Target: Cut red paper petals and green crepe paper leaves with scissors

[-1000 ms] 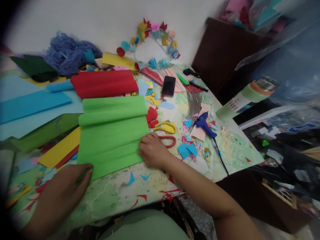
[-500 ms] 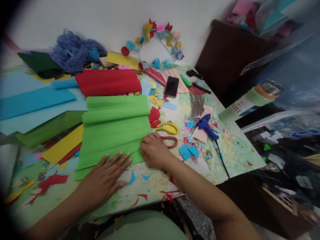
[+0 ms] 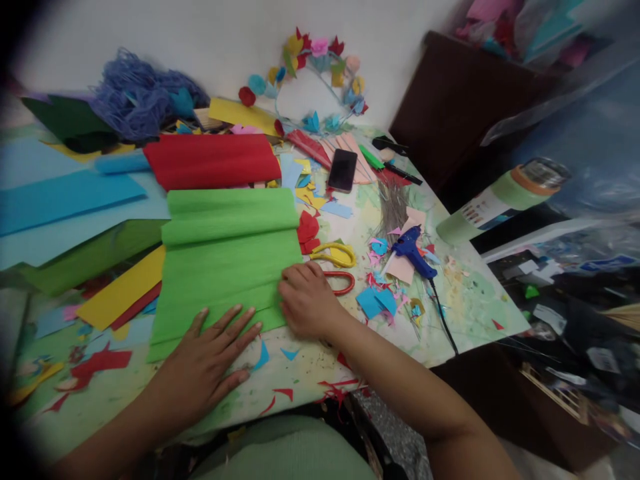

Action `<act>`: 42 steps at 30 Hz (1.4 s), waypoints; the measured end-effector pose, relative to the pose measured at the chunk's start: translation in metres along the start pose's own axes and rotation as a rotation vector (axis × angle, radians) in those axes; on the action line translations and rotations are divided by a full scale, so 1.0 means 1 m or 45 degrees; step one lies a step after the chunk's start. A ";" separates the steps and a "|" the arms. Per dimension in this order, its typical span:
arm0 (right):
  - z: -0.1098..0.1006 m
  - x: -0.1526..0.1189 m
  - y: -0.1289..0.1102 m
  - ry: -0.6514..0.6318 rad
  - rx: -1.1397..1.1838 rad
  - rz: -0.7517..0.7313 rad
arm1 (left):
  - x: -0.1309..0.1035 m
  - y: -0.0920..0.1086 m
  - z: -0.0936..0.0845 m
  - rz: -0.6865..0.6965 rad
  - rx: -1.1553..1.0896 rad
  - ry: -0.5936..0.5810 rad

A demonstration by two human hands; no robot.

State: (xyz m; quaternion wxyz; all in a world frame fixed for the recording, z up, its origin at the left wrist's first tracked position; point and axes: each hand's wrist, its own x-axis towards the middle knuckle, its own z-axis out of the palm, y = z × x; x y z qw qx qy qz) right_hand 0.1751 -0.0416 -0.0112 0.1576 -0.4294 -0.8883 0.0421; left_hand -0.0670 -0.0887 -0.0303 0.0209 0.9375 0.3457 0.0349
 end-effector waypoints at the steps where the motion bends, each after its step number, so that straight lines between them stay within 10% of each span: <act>1: 0.000 -0.003 -0.006 0.044 -0.032 -0.020 | 0.000 0.000 0.000 0.002 0.003 -0.005; 7: 0.001 -0.026 -0.043 -0.236 0.058 -0.380 | -0.003 0.000 0.003 -0.011 0.011 0.087; 28: 0.002 -0.036 -0.044 -0.473 0.097 -0.028 | -0.031 -0.038 -0.003 -0.425 0.111 0.011; 42: 0.000 -0.037 -0.048 -0.449 0.084 -0.024 | -0.030 -0.029 0.000 -0.399 0.230 0.146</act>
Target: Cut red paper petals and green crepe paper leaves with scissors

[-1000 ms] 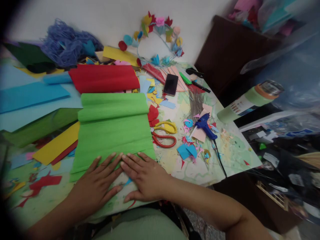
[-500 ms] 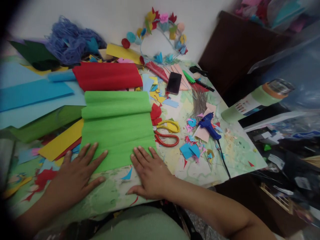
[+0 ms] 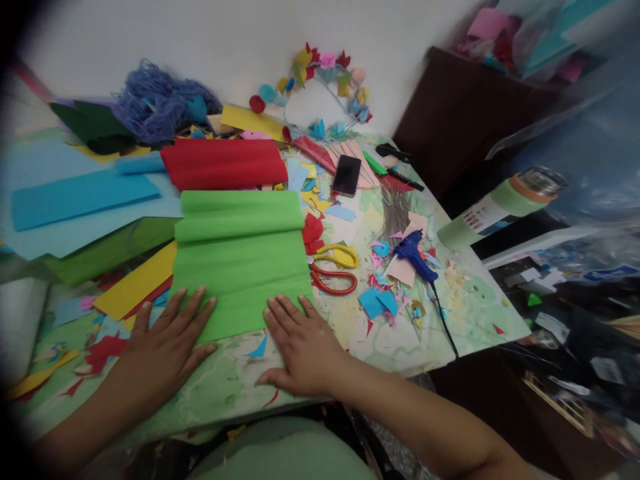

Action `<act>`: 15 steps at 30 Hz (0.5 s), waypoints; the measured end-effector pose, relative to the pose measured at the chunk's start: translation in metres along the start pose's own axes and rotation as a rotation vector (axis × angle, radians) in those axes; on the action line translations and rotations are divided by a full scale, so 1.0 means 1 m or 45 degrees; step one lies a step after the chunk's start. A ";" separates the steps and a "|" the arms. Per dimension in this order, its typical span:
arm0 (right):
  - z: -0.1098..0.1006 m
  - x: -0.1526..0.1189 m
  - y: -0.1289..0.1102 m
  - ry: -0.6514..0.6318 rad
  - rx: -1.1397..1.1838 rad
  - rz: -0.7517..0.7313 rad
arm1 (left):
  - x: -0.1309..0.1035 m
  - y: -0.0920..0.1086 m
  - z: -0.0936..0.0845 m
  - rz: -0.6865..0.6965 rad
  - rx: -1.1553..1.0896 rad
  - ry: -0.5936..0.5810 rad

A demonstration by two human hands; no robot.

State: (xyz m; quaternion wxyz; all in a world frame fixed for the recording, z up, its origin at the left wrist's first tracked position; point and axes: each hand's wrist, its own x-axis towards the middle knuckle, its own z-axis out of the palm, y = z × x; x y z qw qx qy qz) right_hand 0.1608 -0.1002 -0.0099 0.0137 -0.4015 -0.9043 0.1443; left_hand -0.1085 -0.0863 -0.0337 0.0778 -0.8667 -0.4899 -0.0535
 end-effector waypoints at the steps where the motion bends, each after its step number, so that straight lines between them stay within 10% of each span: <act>1: 0.000 0.000 0.000 0.007 0.002 -0.003 | 0.002 0.001 -0.001 -0.005 0.002 -0.007; 15: -0.032 0.030 0.027 0.460 0.022 0.032 | 0.021 0.006 -0.014 0.060 -0.213 -0.093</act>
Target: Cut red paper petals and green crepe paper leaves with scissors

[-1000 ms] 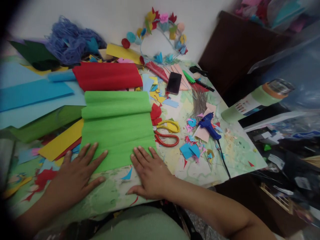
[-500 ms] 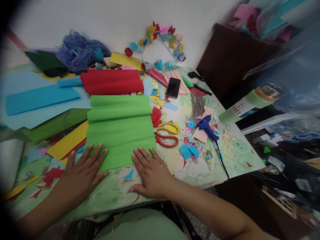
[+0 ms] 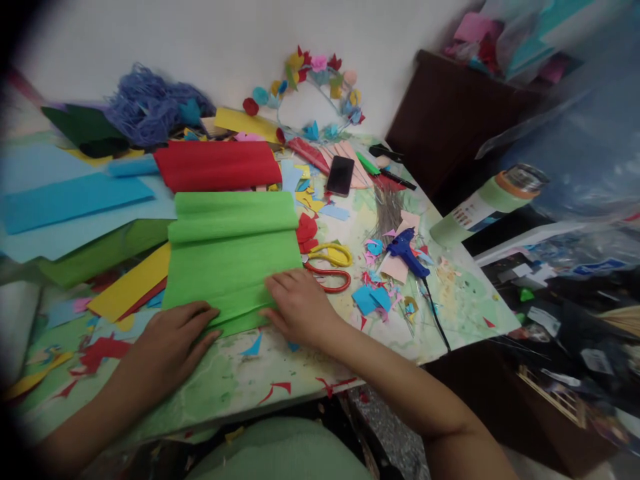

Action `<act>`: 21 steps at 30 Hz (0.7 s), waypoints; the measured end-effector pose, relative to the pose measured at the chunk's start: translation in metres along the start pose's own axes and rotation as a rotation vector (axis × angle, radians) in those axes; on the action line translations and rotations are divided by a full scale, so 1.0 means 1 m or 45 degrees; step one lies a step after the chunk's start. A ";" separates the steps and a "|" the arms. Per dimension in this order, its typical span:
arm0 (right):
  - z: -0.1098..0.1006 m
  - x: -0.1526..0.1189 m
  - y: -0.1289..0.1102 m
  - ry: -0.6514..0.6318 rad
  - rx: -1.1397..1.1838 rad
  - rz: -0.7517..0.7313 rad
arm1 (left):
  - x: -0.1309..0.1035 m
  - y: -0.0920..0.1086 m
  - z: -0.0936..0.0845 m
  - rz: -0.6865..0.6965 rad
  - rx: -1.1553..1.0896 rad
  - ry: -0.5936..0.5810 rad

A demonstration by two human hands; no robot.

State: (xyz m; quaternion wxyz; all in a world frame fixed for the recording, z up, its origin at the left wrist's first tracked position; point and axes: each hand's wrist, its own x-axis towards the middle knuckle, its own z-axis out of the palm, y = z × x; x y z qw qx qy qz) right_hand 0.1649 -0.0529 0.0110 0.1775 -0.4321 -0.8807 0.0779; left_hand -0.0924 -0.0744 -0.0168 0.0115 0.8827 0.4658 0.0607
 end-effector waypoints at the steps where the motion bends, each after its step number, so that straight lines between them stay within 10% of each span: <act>1: -0.003 0.012 0.007 0.028 -0.054 0.019 | 0.001 0.001 0.001 0.004 -0.012 -0.004; 9: -0.002 0.139 0.071 0.002 -0.400 -0.153 | 0.010 0.007 0.001 0.021 -0.035 -0.136; 14: 0.014 0.165 0.070 -0.288 -0.506 -0.301 | 0.012 0.007 -0.005 0.050 0.003 -0.150; 21: -0.001 0.198 0.070 -0.122 -0.582 -0.211 | 0.039 -0.004 -0.019 0.014 -0.029 -0.103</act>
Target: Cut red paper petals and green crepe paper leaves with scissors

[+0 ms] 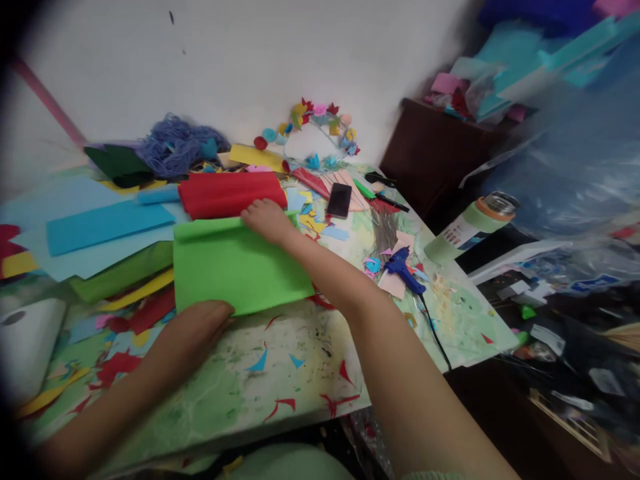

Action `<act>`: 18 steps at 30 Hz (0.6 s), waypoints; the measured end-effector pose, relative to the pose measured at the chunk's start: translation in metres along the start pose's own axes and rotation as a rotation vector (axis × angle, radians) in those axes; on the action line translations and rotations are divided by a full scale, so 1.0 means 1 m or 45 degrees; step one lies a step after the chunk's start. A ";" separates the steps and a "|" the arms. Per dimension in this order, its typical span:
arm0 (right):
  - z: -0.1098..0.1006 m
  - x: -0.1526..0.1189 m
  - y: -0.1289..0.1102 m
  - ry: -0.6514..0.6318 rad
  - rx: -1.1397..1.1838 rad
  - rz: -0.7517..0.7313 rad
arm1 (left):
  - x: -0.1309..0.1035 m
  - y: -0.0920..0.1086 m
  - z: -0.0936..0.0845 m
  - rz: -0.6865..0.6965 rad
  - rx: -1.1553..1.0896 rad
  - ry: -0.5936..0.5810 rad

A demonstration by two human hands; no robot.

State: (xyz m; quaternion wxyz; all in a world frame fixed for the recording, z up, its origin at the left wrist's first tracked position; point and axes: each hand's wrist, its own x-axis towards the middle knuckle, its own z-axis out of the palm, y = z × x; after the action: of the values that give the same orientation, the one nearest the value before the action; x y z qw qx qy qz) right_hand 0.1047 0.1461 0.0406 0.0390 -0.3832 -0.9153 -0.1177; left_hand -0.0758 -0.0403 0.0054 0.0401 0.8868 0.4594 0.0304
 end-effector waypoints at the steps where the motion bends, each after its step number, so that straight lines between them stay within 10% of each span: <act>1: -0.001 0.004 0.003 0.012 -0.005 0.039 | 0.006 -0.002 -0.001 -0.013 -0.023 -0.021; 10: -0.014 -0.062 -0.033 0.222 0.133 0.017 | 0.026 -0.012 0.001 -0.121 -0.139 -0.111; 18: -0.018 -0.150 -0.080 -0.207 0.343 0.192 | 0.017 -0.020 -0.008 -0.154 -0.344 -0.192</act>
State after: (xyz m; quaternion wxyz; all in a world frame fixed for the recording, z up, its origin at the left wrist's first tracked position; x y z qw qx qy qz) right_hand 0.1528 -0.0165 0.0186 0.0247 -0.4503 -0.8916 0.0408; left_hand -0.0832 -0.0142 0.0120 0.1952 0.8438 0.4994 0.0229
